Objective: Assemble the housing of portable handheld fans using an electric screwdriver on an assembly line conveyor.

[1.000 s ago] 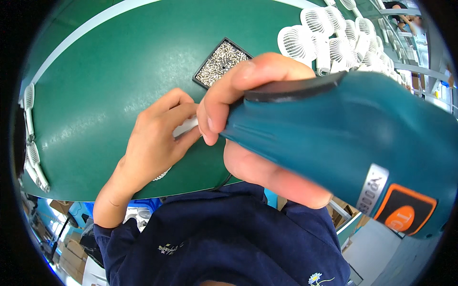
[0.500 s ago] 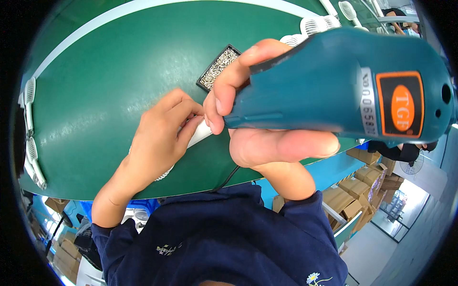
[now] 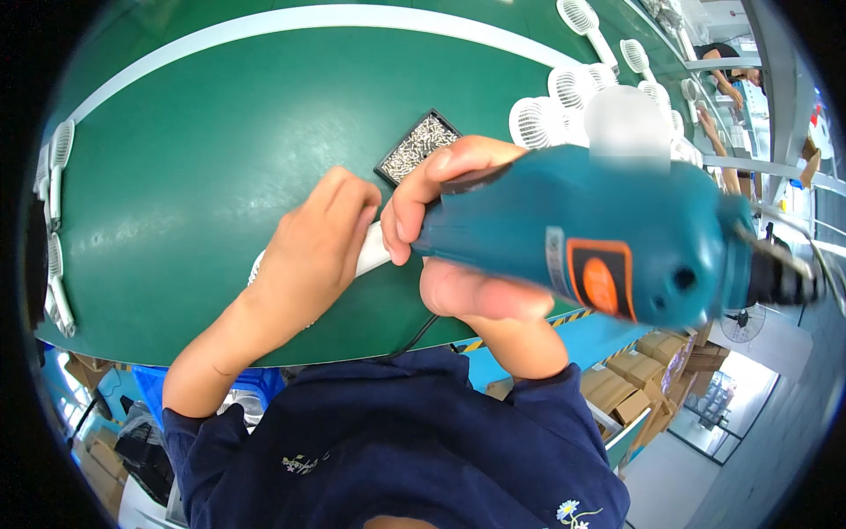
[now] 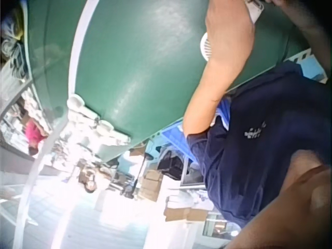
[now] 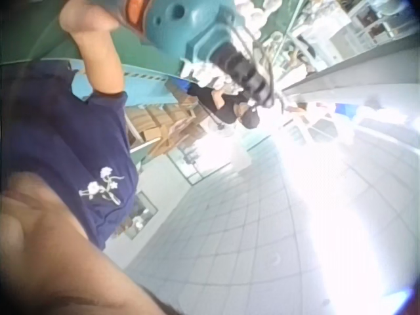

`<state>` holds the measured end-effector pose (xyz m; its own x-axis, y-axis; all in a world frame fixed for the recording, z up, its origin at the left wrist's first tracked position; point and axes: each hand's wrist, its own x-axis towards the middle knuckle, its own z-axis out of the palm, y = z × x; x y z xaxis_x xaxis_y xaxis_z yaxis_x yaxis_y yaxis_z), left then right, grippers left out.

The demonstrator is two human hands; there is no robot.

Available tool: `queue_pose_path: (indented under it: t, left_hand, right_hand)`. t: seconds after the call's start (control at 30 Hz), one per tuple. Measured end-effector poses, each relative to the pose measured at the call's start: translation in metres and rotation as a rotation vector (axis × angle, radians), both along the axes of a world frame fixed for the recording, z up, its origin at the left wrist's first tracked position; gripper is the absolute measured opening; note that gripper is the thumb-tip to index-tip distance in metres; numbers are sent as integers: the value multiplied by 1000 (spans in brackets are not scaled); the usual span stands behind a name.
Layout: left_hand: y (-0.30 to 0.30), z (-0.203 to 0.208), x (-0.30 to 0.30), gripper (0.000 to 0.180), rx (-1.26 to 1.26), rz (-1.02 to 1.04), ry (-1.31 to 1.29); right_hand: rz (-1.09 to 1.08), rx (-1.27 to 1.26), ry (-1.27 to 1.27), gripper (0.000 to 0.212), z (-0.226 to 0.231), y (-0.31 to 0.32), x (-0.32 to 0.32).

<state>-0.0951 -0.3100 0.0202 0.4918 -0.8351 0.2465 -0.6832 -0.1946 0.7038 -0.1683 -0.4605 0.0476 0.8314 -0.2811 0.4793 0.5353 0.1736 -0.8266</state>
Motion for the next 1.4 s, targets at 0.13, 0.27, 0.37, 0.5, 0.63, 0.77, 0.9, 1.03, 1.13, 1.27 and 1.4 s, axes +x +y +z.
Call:
queue_pose_path:
  t: [0.13, 0.27, 0.37, 0.5, 0.63, 0.77, 0.9, 1.03, 1.13, 1.27, 1.4]
  left_hand:
    - [-1, -2, 1, 23, -56, -15, 42]
    - [-3, -1, 1, 18, -77, 32, 65]
    - [-2, -2, 3, 19, -268, 71, 195]
    - [2, -1, 4, 20, -277, -8, 304]
    - [0, 7, 5, 20, -288, -16, 430]
    - [0, 7, 5, 22, -259, -53, 419]
    - [2, 5, 5, 25, -258, -61, 453]
    - [2, 8, 3, 24, -243, -66, 442]
    - [3, 6, 3, 26, -229, -99, 386]
    - [0, 8, 7, 31, -159, -81, 348]
    - [-1, 10, 10, 39, -108, -137, 271]
  right_hand:
    - [-12, 55, -29, 98, -3, 1, 0]
    - [7, 28, -80, 96, 0, -3, -3]
    - [-5, 164, -138, 96, 9, 0, -4]
    - [-72, 319, -134, 96, 24, -8, -4]
    - [-192, 300, -136, 96, 29, -10, -7]
    - [-145, 323, -156, 97, 28, -6, -6]
    - [-212, 273, -95, 82, 28, -2, -2]
    - [-242, 306, -71, 82, 29, -3, -5]
    - [-77, 331, -37, 83, 26, -11, -4]
    - [-45, 199, -112, 91, 17, -9, -4]
    - [-40, 71, -133, 96, 9, -2, -4]
